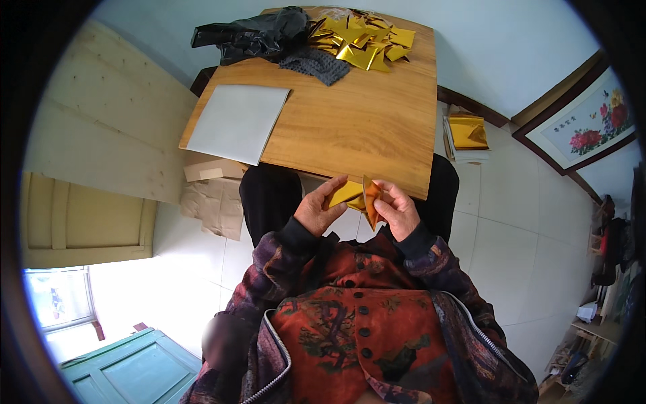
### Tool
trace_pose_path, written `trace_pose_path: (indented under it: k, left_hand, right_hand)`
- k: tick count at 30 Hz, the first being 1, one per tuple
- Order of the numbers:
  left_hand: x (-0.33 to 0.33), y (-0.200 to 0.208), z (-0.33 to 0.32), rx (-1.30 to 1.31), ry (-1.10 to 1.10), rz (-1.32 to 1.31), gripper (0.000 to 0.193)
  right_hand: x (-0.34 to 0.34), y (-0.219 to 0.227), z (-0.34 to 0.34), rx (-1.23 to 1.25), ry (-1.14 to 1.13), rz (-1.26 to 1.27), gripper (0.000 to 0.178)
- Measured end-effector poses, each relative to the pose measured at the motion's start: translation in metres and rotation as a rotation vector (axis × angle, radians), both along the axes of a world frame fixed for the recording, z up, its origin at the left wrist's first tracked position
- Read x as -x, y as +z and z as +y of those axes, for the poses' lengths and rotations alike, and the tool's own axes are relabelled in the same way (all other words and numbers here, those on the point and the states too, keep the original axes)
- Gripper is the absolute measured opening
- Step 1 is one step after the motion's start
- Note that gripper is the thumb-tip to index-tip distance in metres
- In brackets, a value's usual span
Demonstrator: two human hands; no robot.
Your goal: The person folds a rectangular sheet of gold paper on a wooden table. They fold the paper in half, then fold the corners inward to form a triangular shape, and continue folding to create a smaller, compact shape. The person repeats the process with another sheet of gold paper.
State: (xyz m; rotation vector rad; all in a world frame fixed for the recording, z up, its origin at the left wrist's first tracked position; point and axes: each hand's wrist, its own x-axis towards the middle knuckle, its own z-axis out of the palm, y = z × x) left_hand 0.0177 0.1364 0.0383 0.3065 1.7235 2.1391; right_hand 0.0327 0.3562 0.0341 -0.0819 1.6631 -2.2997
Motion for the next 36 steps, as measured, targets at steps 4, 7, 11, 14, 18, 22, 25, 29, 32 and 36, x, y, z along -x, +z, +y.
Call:
trace_pose_path:
  k: [4, 7, 11, 14, 18, 22, 25, 29, 32, 36]
  left_hand:
    - [0.0, 0.0, -0.003, 0.024, 0.0, -0.025, 0.055]
    - [0.0, -0.002, -0.005, 0.031, 0.005, -0.023, 0.053]
    - [0.0, -0.004, -0.005, -0.001, -0.022, -0.041, 0.05]
    - [0.001, -0.004, -0.001, 0.008, -0.025, -0.023, 0.05]
    - [-0.001, 0.0, 0.003, 0.066, -0.018, -0.02, 0.049]
    - [-0.006, 0.007, 0.007, 0.1, 0.008, 0.053, 0.048]
    - [-0.006, 0.009, 0.007, 0.064, 0.05, 0.058, 0.048]
    - [-0.001, 0.006, 0.003, 0.02, 0.085, 0.059, 0.05]
    - [0.003, -0.001, 0.003, 0.068, 0.079, 0.11, 0.053]
    - [0.024, -0.012, 0.003, 0.198, 0.076, 0.191, 0.055]
  right_hand:
    - [0.0, 0.0, -0.002, 0.161, -0.026, -0.079, 0.022]
    - [0.004, -0.002, -0.003, 0.271, -0.039, -0.177, 0.02]
    - [0.012, 0.002, -0.002, 0.037, 0.02, -0.139, 0.02]
    - [0.011, 0.009, -0.001, -0.278, 0.004, -0.014, 0.018]
    - [0.011, 0.012, -0.01, -0.593, -0.141, 0.252, 0.019]
    - [0.01, 0.008, -0.02, -0.636, -0.333, 0.424, 0.019]
    - [0.014, 0.008, -0.018, -0.373, -0.28, 0.35, 0.019]
    - [0.016, 0.014, -0.004, -0.178, -0.054, -0.032, 0.022]
    - [0.027, 0.008, -0.005, -0.259, -0.091, -0.008, 0.014]
    - [0.059, -0.008, -0.009, -0.534, -0.201, 0.177, 0.014]
